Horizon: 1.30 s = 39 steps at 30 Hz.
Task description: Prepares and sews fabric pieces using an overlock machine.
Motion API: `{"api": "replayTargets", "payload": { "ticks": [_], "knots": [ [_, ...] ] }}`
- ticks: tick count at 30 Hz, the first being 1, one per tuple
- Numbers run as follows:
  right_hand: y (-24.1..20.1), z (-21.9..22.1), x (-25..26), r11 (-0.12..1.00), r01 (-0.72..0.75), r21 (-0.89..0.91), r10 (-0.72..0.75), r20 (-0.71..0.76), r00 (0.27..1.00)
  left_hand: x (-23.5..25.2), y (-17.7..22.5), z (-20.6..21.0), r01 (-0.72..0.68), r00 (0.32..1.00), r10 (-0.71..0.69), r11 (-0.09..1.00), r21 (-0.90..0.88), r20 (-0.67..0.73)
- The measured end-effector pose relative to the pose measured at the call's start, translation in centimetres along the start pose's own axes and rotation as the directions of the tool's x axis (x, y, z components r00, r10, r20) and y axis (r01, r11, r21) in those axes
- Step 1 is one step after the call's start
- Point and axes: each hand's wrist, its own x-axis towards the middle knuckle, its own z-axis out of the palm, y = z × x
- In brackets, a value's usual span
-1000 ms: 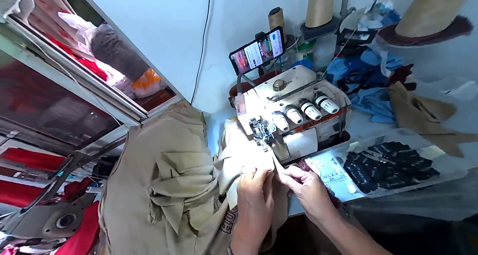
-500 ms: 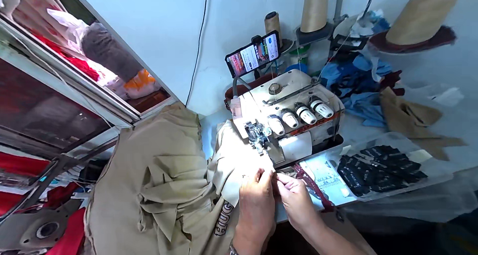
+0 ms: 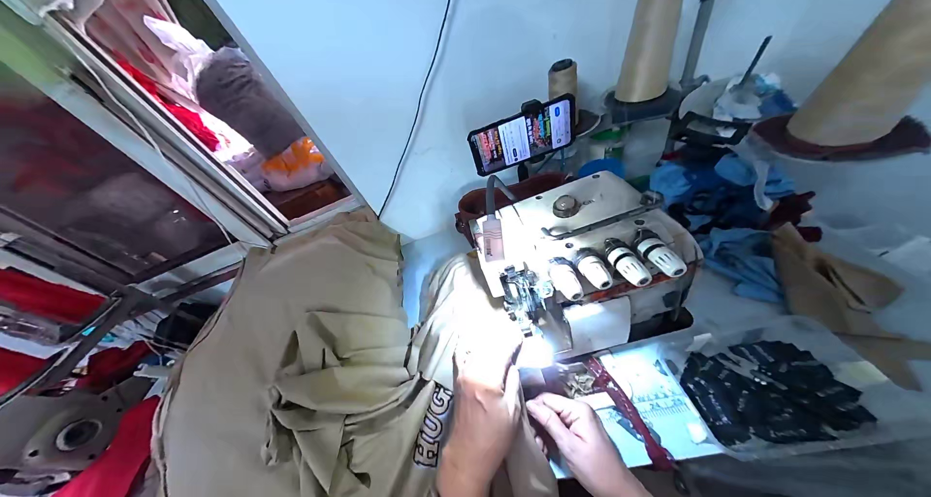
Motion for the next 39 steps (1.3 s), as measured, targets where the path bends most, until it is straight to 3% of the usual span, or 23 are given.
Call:
{"api": "replayTargets", "payload": {
  "ticks": [4,8,12,15,20,24,29,33,36,39],
  "knots": [
    [0.4,0.1,-0.3,0.986,0.131,-0.102,-0.132,-0.008,0.991,2.9,-2.1,-0.8,0.185,0.981,-0.166,0.957,-0.222,0.104],
    [0.8,0.0,-0.3,0.974,0.161,-0.159,-0.162,0.006,0.987,3.4,-2.7,-1.2,0.257,0.966,-0.258,0.933,-0.251,0.029],
    [1.1,0.1,-0.4,0.975,0.166,-0.149,-0.165,0.015,0.986,1.2,-2.8,-1.5,0.248,0.956,-0.271,0.951,-0.184,-0.112],
    [0.9,0.4,-0.6,0.985,0.133,-0.107,-0.129,0.042,0.991,-1.7,-3.4,-1.4,0.231,0.936,-0.285,0.941,-0.248,-0.207],
    [0.6,0.9,-0.8,0.988,0.114,-0.103,-0.114,0.004,0.993,-6.1,-1.2,-2.0,0.272,0.908,-0.361,0.893,-0.358,-0.210],
    [-0.4,2.2,-0.9,0.982,0.131,-0.137,-0.141,-0.065,0.988,-9.1,1.1,-1.6,0.246,0.922,-0.338,0.887,-0.391,-0.187],
    [-1.8,3.2,-0.6,0.984,0.113,-0.137,-0.131,-0.128,0.983,-11.4,2.8,0.2,0.115,0.965,-0.199,0.905,-0.409,-0.169],
    [-2.0,1.9,0.0,0.969,0.127,-0.211,-0.161,-0.156,0.975,-12.0,2.5,0.6,0.074,0.993,-0.109,0.886,-0.458,-0.051],
    [-2.3,-0.4,0.3,0.974,0.061,-0.220,-0.123,-0.281,0.952,-12.1,1.7,0.3,0.069,0.996,-0.087,0.882,-0.466,-0.016],
    [-3.2,-3.1,1.7,0.991,-0.128,-0.033,0.092,-0.522,0.848,-12.3,0.4,0.0,0.172,0.979,-0.203,0.884,-0.436,-0.024]
  ]
}}
